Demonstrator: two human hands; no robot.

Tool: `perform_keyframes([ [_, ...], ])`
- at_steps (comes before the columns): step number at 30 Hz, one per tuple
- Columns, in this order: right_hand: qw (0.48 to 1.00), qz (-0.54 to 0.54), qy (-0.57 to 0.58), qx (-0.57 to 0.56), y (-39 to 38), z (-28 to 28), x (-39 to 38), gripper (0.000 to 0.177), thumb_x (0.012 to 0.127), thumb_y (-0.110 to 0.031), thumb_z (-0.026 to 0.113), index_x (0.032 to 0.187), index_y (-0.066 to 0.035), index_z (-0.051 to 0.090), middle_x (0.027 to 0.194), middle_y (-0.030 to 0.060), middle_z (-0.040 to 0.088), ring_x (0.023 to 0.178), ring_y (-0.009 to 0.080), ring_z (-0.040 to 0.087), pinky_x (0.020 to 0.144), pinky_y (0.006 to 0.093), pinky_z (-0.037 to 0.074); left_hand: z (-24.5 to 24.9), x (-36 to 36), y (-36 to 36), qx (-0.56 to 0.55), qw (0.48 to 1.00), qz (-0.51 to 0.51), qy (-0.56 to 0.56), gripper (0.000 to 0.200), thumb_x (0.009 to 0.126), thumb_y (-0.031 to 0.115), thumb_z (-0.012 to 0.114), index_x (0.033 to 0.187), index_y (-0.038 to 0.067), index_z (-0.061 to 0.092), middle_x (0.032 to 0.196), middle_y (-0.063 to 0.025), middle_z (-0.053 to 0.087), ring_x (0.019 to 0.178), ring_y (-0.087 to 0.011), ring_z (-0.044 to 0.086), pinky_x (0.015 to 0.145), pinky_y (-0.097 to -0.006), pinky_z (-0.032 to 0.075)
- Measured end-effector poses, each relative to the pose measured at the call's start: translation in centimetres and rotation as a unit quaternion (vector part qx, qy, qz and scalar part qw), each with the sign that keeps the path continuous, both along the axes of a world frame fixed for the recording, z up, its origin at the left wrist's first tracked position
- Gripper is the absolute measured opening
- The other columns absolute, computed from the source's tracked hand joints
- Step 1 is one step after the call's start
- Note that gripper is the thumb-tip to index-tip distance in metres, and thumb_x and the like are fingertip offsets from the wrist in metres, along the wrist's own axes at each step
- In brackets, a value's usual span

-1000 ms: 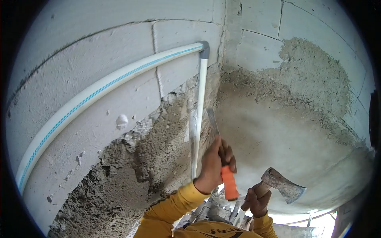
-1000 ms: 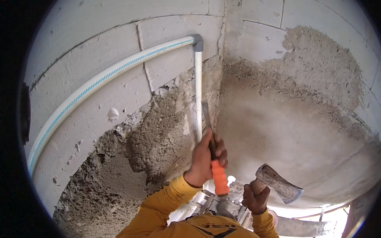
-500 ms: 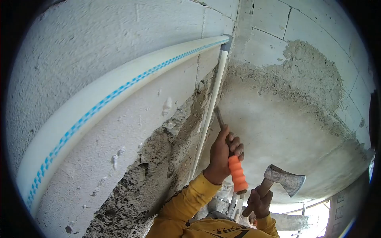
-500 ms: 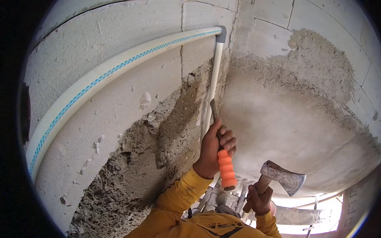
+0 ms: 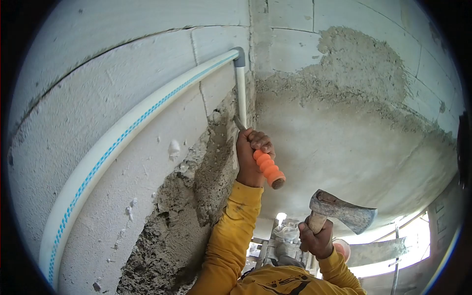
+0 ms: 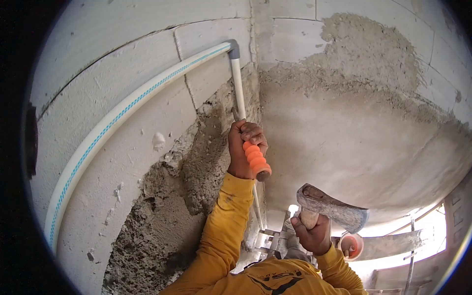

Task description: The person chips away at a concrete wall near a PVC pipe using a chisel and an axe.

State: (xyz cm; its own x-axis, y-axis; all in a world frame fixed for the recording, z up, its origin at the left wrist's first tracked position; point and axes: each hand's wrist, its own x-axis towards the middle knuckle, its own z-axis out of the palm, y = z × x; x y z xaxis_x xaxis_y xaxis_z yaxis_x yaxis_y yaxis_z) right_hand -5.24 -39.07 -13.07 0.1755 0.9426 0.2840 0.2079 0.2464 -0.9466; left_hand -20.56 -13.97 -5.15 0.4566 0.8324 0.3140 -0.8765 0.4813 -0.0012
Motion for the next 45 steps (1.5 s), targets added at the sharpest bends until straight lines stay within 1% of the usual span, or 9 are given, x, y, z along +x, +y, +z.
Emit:
perform_keyframes([
  [9,0.961,-0.12,-0.107,0.226,2.7,-0.8,0.0,0.011,0.086,-0.011,0.071,0.087,-0.002,0.065,0.069,0.0093,0.064,0.057,0.0235,0.061,0.056,0.0314,0.049,-0.1,1.4,0.1,-0.012,0.999,0.036,0.005,0.032,0.097,0.019,0.048,0.066,0.014,0.047,0.051,0.0025,0.047,0.044,-0.0098,0.052,0.042,-0.0278,0.054],
  [14,0.959,-0.06,-0.211,0.177,7.4,-1.4,0.3,0.016,0.074,-0.009,0.075,0.08,-0.001,0.061,0.062,0.0191,0.057,0.051,0.0352,0.058,0.05,0.0379,0.047,-0.6,0.9,-0.2,0.015,0.998,0.058,0.022,0.034,0.099,0.017,0.049,0.066,0.012,0.048,0.055,0.0011,0.05,0.048,-0.0104,0.054,0.045,-0.0264,0.055],
  [17,0.96,-0.09,-0.229,0.137,3.9,1.5,-0.1,0.006,0.078,-0.006,0.067,0.081,-0.004,0.062,0.067,0.0138,0.058,0.056,0.0346,0.059,0.055,0.0407,0.048,-1.1,0.9,0.2,0.022,0.998,0.052,0.019,0.034,0.099,0.016,0.049,0.065,0.012,0.048,0.055,0.0007,0.051,0.047,-0.0109,0.055,0.045,-0.0267,0.054],
  [20,0.911,-0.155,-0.195,0.329,4.4,-0.2,-0.9,0.015,0.076,-0.009,0.073,0.076,-0.004,0.059,0.063,0.0155,0.058,0.052,0.0319,0.059,0.051,0.0396,0.047,-0.9,0.9,1.1,0.041,0.998,0.042,0.001,0.034,0.099,0.016,0.049,0.065,0.012,0.047,0.055,0.0005,0.052,0.047,-0.0112,0.055,0.045,-0.0266,0.054],
  [24,0.969,-0.058,-0.214,0.112,6.2,0.4,-0.1,0.018,0.074,-0.014,0.076,0.077,-0.006,0.061,0.067,0.017,0.062,0.057,0.0393,0.062,0.053,0.0426,0.049,-0.6,0.5,-0.2,0.022,0.999,0.043,0.02,0.034,0.099,0.016,0.049,0.066,0.011,0.048,0.055,0.0009,0.052,0.046,-0.0112,0.055,0.044,-0.0261,0.054],
  [27,0.945,-0.082,-0.231,0.215,4.4,1.7,-0.6,0.023,0.076,-0.014,0.079,0.075,-0.003,0.059,0.061,0.0152,0.059,0.053,0.0293,0.062,0.051,0.0358,0.049,-0.2,-0.4,0.2,0.03,1.0,0.008,0.0,0.032,0.099,0.018,0.05,0.068,0.01,0.049,0.055,0.0009,0.052,0.046,-0.0113,0.055,0.044,-0.0261,0.054],
  [31,0.885,-0.079,-0.378,0.26,6.1,1.5,-0.6,0.022,0.076,-0.018,0.079,0.076,-0.004,0.062,0.065,0.0148,0.063,0.057,0.0346,0.064,0.054,0.0401,0.051,-1.0,-1.0,1.1,0.027,0.999,-0.022,-0.025,0.029,0.1,0.018,0.05,0.073,0.009,0.05,0.055,-0.0001,0.052,0.045,-0.0118,0.054,0.043,-0.0261,0.054],
  [32,0.945,-0.069,-0.285,0.146,6.1,2.1,-0.8,0.021,0.078,-0.018,0.077,0.075,-0.005,0.061,0.066,0.0143,0.063,0.057,0.0344,0.064,0.055,0.0428,0.052,-1.4,-1.3,0.8,0.031,0.999,-0.026,-0.014,0.029,0.1,0.018,0.049,0.073,0.009,0.05,0.055,-0.0003,0.052,0.045,-0.0119,0.054,0.043,-0.026,0.053],
  [45,0.905,-0.072,-0.32,0.272,4.1,2.0,-1.1,0.019,0.076,-0.022,0.075,0.081,-0.01,0.062,0.066,0.0097,0.062,0.056,0.0343,0.062,0.052,0.0456,0.05,-1.0,-2.2,0.9,0.038,0.997,-0.05,-0.046,0.031,0.102,0.018,0.045,0.073,0.008,0.047,0.059,-0.0024,0.05,0.047,-0.0146,0.056,0.039,-0.0273,0.053],
])
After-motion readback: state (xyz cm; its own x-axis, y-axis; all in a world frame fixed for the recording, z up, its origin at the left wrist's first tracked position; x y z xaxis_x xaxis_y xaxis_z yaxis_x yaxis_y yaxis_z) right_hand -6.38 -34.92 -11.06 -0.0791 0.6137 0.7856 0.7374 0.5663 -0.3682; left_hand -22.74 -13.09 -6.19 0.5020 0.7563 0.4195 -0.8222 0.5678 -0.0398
